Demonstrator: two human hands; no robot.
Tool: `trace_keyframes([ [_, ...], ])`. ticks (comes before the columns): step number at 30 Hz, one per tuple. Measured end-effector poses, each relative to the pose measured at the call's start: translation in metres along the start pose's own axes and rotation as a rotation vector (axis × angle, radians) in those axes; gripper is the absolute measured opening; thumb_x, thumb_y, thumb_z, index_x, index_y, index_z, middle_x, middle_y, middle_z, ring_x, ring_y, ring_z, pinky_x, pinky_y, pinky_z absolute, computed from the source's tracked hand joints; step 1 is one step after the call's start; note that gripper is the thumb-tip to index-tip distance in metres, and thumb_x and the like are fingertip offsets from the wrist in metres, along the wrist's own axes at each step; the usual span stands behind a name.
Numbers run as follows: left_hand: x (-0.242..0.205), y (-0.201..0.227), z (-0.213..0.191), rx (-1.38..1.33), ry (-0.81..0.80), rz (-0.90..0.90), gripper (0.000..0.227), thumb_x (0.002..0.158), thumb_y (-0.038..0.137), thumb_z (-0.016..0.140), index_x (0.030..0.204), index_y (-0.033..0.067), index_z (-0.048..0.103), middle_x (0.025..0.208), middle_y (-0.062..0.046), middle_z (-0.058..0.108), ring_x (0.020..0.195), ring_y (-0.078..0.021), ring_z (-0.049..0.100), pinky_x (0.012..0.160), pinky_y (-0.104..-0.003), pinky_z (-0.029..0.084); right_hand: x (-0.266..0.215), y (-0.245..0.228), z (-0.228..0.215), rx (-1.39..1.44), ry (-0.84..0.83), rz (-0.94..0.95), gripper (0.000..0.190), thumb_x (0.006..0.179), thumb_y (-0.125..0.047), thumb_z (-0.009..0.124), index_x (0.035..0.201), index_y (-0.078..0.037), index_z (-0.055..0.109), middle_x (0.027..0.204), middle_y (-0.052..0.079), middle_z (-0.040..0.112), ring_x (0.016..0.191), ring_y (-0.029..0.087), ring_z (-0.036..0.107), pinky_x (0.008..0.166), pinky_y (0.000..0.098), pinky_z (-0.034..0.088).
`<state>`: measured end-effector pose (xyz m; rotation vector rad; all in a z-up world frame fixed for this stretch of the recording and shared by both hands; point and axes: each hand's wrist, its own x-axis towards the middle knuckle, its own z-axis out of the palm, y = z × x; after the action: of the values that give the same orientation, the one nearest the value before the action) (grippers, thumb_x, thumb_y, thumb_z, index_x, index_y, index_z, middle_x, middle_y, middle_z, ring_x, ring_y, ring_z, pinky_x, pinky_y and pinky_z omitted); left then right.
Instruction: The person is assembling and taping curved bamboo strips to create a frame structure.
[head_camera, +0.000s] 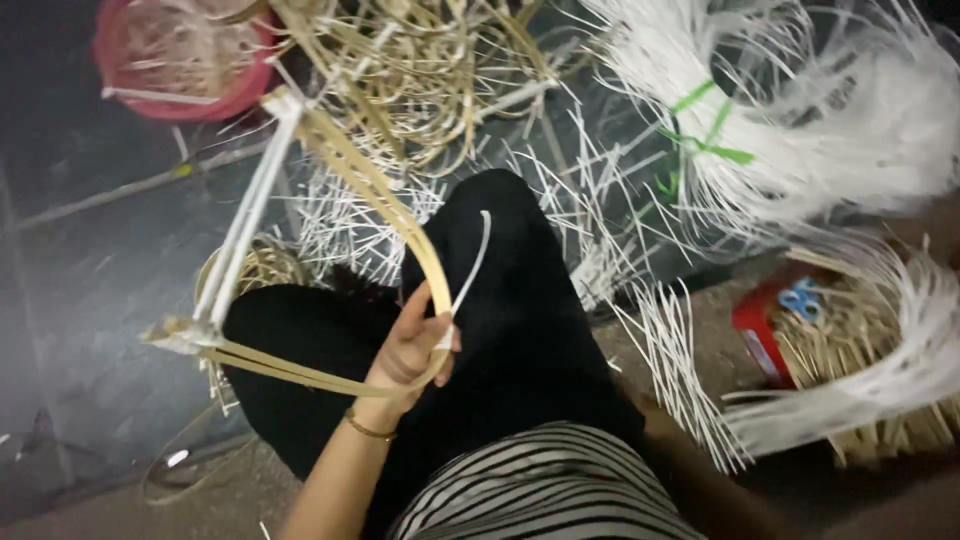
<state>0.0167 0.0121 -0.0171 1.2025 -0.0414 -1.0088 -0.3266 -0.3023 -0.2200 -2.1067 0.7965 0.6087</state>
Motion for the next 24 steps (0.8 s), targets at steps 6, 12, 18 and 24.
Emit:
trace_keyframes([
  [6, -0.006, 0.006, 0.005, -0.176, 0.039, -0.029, 0.056, 0.105, 0.019, 0.049, 0.159, 0.0118, 0.039, 0.066, -0.005, 0.061, 0.042, -0.0104, 0.050, 0.035, -0.024, 0.038, -0.041, -0.120, -0.089, 0.023, 0.014, 0.110, 0.076, 0.079, -0.046, 0.076, 0.142, -0.013, 0.052, 0.098, 0.018, 0.075, 0.084, 0.032, 0.075, 0.078, 0.0434, 0.060],
  [12, -0.013, 0.035, 0.038, -0.066, 0.060, -0.041, 0.054, 0.101, 0.015, 0.046, 0.155, 0.0113, 0.046, 0.060, -0.004, 0.059, 0.037, -0.0104, 0.047, 0.033, -0.023, 0.035, -0.047, -0.231, -0.091, -0.180, 0.175, -0.482, 0.082, 0.068, -0.049, 0.087, 0.132, -0.007, 0.056, 0.112, 0.017, 0.066, 0.088, 0.027, 0.070, 0.075, 0.0391, 0.058],
  [18, -0.013, 0.025, 0.031, -0.142, 0.075, -0.066, 0.051, 0.102, 0.013, 0.050, 0.153, 0.0073, 0.051, 0.064, -0.003, 0.060, 0.041, -0.0087, 0.048, 0.034, -0.022, 0.034, -0.049, -0.258, -0.084, -0.300, 0.268, -0.475, 0.075, 0.067, -0.056, 0.086, 0.122, -0.010, 0.066, 0.108, 0.014, 0.072, 0.092, 0.028, 0.071, 0.078, 0.0390, 0.058],
  [24, -0.018, -0.004, -0.011, 0.204, 0.037, 0.214, 0.071, 0.090, 0.006, 0.064, 0.155, 0.0129, 0.036, 0.097, 0.000, 0.066, 0.067, -0.0075, 0.056, 0.054, -0.023, 0.045, -0.044, -0.197, -0.070, -0.272, 0.319, -0.139, 0.069, 0.078, -0.056, 0.081, 0.123, -0.007, 0.064, 0.109, 0.019, 0.072, 0.098, 0.035, 0.070, 0.083, 0.0429, 0.056],
])
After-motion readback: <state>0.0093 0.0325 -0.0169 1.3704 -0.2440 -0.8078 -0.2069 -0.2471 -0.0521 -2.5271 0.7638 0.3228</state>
